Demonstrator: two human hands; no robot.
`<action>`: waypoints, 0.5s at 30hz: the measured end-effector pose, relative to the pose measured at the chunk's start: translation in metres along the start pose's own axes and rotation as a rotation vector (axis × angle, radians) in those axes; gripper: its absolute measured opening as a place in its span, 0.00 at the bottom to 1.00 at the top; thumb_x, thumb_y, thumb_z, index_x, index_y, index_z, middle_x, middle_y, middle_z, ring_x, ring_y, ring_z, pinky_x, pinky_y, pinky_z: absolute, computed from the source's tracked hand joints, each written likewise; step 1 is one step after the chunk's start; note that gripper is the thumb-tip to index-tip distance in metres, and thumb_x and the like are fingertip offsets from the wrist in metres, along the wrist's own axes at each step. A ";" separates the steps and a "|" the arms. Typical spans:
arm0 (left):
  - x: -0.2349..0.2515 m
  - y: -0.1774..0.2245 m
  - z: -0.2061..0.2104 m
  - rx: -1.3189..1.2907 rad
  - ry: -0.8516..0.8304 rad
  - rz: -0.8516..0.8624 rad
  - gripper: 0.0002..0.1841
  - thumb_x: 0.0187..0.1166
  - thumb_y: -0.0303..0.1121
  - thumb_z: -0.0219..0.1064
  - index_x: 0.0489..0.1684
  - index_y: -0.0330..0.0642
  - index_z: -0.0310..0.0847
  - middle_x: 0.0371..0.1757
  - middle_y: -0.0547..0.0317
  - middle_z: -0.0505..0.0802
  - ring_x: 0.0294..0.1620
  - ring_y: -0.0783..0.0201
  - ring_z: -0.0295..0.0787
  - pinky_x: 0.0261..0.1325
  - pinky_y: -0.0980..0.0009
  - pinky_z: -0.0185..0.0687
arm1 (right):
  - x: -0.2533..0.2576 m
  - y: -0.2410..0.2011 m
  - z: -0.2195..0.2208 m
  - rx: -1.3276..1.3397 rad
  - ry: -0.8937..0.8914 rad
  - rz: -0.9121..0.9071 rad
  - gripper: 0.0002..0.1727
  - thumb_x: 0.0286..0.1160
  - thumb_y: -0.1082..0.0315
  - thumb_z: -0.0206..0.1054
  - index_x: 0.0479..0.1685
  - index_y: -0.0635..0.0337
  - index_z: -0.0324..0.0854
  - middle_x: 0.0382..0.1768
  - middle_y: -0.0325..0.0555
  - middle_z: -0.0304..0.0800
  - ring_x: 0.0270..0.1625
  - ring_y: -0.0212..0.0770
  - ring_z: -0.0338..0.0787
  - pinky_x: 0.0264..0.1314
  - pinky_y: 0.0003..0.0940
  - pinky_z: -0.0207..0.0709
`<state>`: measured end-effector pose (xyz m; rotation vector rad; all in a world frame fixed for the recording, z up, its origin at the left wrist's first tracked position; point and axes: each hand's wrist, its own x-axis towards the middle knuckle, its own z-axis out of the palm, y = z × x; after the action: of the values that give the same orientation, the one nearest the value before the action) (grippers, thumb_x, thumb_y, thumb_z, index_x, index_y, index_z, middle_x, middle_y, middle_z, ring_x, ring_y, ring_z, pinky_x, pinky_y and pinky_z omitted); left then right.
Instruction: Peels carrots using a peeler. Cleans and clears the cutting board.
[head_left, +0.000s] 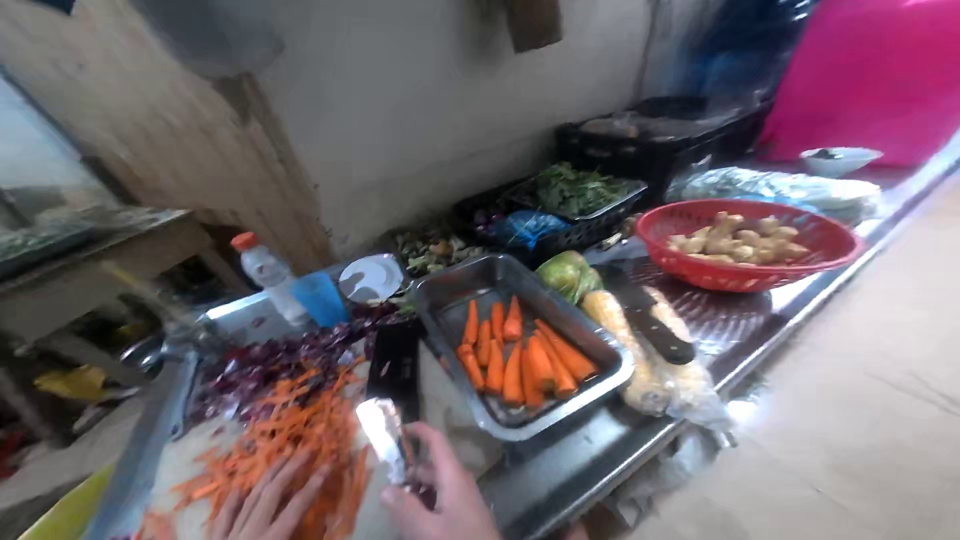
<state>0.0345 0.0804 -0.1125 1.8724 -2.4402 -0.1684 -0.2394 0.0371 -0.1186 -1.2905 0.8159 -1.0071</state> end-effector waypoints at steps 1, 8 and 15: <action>0.007 -0.007 0.006 0.052 0.075 0.011 0.53 0.65 0.82 0.57 0.92 0.61 0.62 0.93 0.46 0.61 0.93 0.35 0.50 0.84 0.21 0.42 | 0.001 -0.001 0.000 -0.010 0.000 0.015 0.39 0.80 0.61 0.70 0.90 0.55 0.56 0.37 0.46 0.93 0.27 0.40 0.90 0.29 0.39 0.88; 0.065 -0.028 -0.018 -0.043 0.160 -0.082 0.26 0.86 0.47 0.66 0.83 0.60 0.75 0.86 0.48 0.73 0.87 0.43 0.65 0.86 0.33 0.56 | 0.003 -0.001 0.001 -0.072 0.042 0.027 0.31 0.80 0.59 0.68 0.84 0.45 0.66 0.29 0.46 0.89 0.19 0.40 0.86 0.20 0.35 0.85; 0.051 -0.044 -0.063 -0.276 0.453 -0.150 0.29 0.79 0.42 0.75 0.78 0.43 0.77 0.79 0.40 0.79 0.76 0.42 0.79 0.75 0.40 0.75 | 0.000 -0.010 0.006 -0.081 0.112 0.004 0.29 0.83 0.63 0.64 0.83 0.49 0.64 0.28 0.45 0.87 0.15 0.36 0.83 0.17 0.30 0.83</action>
<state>0.0705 0.0171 -0.0563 1.7421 -1.8788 -0.0721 -0.2347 0.0394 -0.1081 -1.3096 0.9531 -1.0595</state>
